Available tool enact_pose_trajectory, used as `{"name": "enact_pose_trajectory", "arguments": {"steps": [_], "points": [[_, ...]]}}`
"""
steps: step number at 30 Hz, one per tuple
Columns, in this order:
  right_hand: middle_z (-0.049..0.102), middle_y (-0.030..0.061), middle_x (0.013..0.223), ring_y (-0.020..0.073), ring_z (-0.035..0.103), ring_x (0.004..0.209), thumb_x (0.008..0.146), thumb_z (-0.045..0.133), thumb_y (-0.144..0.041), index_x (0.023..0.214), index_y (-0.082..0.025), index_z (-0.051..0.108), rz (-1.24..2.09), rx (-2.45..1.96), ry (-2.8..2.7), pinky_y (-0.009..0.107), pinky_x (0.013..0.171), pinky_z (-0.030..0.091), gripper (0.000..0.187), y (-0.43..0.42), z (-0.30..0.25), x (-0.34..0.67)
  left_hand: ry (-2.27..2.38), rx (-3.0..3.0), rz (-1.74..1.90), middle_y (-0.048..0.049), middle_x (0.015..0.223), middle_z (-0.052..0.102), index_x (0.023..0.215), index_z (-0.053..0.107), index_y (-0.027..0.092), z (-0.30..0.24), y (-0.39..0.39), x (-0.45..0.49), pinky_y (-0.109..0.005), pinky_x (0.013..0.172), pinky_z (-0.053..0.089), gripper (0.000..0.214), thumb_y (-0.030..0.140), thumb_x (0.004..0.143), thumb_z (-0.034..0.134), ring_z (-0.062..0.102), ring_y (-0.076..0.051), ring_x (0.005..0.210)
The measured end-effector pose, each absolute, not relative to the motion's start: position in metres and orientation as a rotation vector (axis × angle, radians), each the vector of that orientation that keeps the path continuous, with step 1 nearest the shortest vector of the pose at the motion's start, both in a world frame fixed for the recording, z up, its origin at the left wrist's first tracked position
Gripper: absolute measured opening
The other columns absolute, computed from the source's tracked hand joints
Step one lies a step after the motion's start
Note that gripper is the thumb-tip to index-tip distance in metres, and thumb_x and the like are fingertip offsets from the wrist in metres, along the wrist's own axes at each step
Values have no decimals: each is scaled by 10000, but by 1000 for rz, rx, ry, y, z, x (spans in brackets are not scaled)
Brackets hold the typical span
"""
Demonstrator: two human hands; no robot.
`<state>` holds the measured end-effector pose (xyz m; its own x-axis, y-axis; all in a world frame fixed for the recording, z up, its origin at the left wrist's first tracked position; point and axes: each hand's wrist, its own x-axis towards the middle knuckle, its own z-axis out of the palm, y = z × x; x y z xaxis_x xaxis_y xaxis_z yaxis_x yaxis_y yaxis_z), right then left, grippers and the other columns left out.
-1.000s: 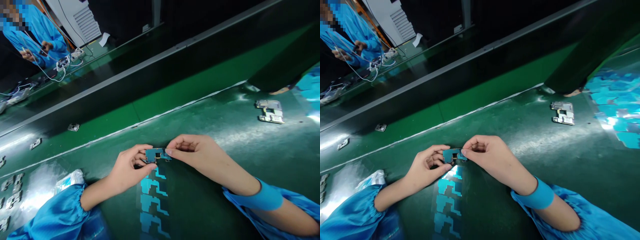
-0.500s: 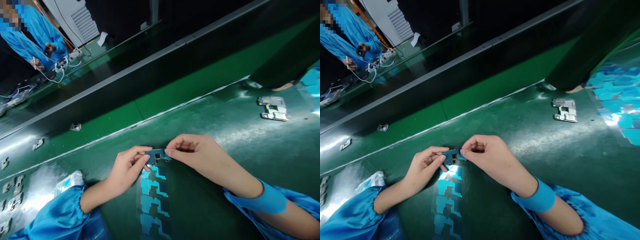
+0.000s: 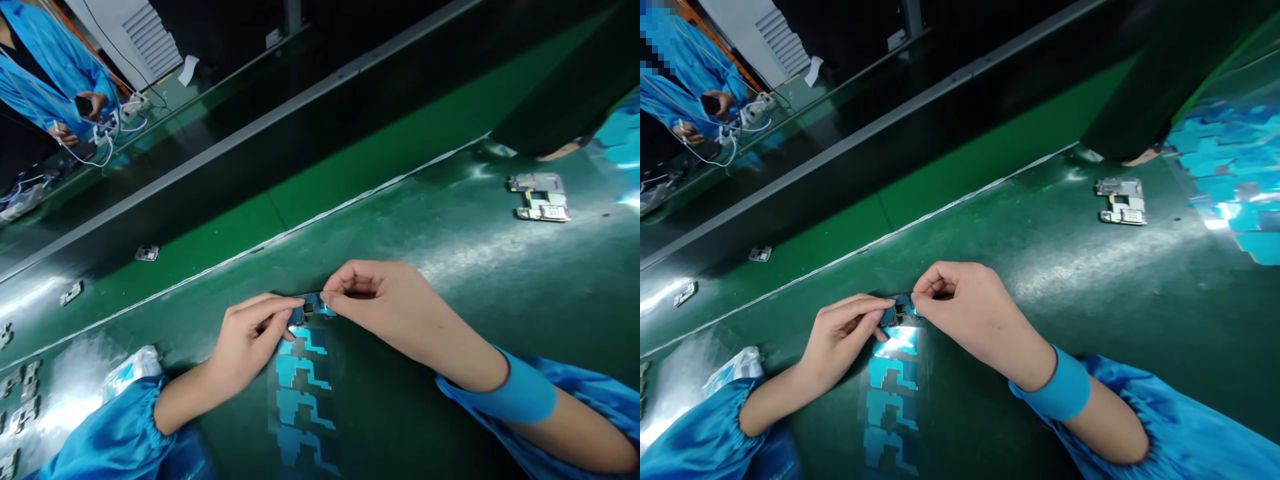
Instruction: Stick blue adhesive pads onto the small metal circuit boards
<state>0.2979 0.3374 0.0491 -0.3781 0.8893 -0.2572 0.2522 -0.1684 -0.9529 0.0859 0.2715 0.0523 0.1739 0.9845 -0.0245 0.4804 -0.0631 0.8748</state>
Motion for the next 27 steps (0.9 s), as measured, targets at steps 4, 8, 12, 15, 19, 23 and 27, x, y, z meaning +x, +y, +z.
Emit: {"name": "enact_pose_trajectory", "arguments": {"steps": [4, 8, 12, 15, 19, 23, 27], "points": [[717, -6, 677, 186, 668, 656, 757, 656, -243, 669, -254, 676, 1573, -1333, -1592, 303, 578, 505, 91, 336, 51, 298, 1419, 1699, 795, -27, 956, 711, 1113, 746, 224, 54, 272, 87, -216, 629, 529, 234, 179, 993, 550, 687, -79, 631], [715, -2, 671, 189, 664, 655, 753, 642, -222, 656, -244, 668, 1567, -1338, -1601, 305, 567, 489, 103, 336, 53, 298, 1427, 1695, 786, -30, 954, 703, 1106, 746, 218, 55, 273, 88, -215, 620, 527, 234, 179, 994, 544, 684, -79, 629], [713, -1, 665, 189, 661, 647, 740, 640, -221, 646, -240, 668, 1576, -1330, -1594, 301, 552, 479, 100, 336, 53, 297, 1427, 1704, 784, -35, 950, 700, 1111, 746, 221, 53, 274, 87, -222, 612, 531, 233, 197, 997, 544, 684, -86, 621], [712, -1, 659, 187, 658, 640, 741, 644, -228, 648, -239, 673, 1580, -1323, -1606, 297, 537, 468, 98, 337, 52, 298, 1438, 1694, 779, -30, 930, 690, 1147, 736, 235, 51, 273, 86, -219, 597, 532, 238, 219, 1000, 549, 692, -94, 623], [714, -3, 656, 181, 651, 626, 746, 634, -223, 652, -238, 683, 1576, -1307, -1625, 295, 532, 458, 106, 338, 52, 299, 1447, 1639, 780, -21, 921, 676, 1179, 725, 243, 51, 272, 85, -201, 593, 536, 244, 230, 995, 565, 701, -88, 627], [703, -12, 635, 174, 644, 607, 750, 625, -216, 637, -242, 670, 1536, -1305, -1675, 301, 545, 461, 124, 337, 54, 299, 1444, 1643, 767, -22, 924, 670, 1186, 723, 241, 52, 271, 86, -206, 598, 537, 252, 228, 998, 557, 701, -90, 633], [701, -21, 628, 173, 648, 598, 755, 632, -211, 633, -256, 654, 1485, -1318, -1712, 304, 542, 462, 132, 336, 52, 299, 1465, 1748, 712, -7, 867, 643, 1238, 699, 250, 55, 273, 87, -210, 593, 502, 294, 209, 1007, 522, 674, -83, 629]]}}
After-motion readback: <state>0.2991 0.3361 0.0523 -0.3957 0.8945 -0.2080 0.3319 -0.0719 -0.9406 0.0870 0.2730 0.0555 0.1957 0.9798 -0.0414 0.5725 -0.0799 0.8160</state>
